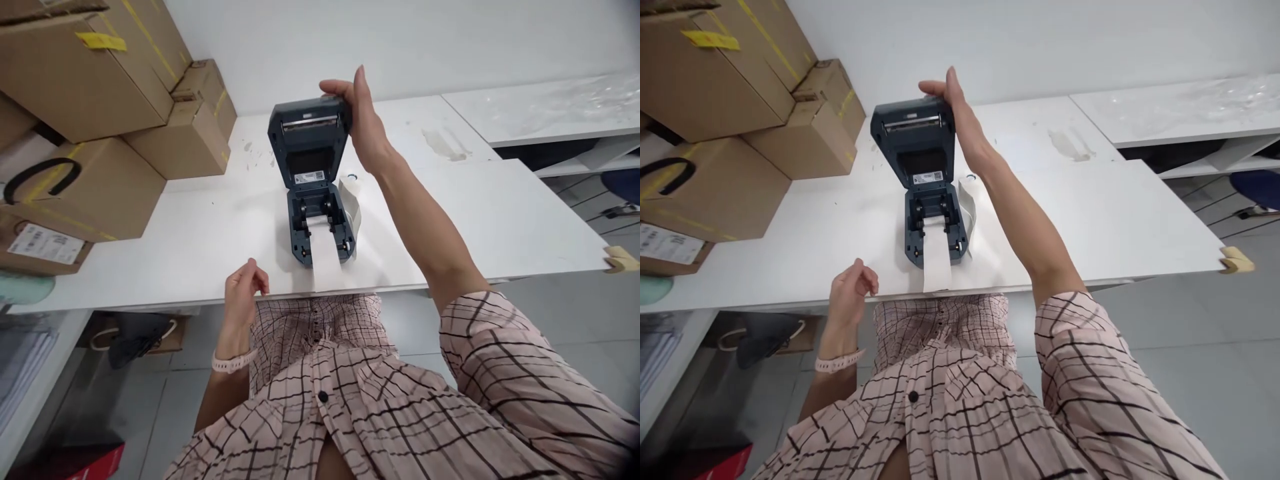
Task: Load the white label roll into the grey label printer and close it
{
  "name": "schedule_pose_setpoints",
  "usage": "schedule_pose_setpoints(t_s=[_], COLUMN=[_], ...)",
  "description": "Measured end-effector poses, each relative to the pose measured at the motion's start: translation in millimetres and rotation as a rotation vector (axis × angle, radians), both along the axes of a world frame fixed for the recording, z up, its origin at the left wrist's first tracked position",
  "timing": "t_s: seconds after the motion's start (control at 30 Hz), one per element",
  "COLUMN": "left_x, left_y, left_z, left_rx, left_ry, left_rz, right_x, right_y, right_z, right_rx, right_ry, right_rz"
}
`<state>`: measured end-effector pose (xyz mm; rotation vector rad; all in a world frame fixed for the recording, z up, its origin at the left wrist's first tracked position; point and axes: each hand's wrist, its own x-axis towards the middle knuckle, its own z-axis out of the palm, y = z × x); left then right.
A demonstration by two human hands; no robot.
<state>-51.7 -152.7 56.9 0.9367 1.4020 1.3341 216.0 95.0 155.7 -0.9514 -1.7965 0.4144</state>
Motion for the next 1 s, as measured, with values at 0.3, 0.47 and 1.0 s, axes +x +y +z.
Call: schedule_pose_setpoints(t_s=[0.3, 0.47, 1.0], left_x=[20, 63, 70], left_y=[48, 77, 50], left_z=[-4.4, -24.1, -34.3], left_rx=[0.31, 0.171, 0.099], left_ry=[0.234, 0.033, 0.003], left_rz=[0.033, -0.175, -0.083], right_x=[13, 12, 4], right_y=[-173, -180, -185], right_z=[-97.0, -113.7, -123.2], right_rx=[-0.048, -0.042, -0.072], right_ry=[-0.247, -0.42, -0.188], right_rz=[0.071, 0.037, -0.024])
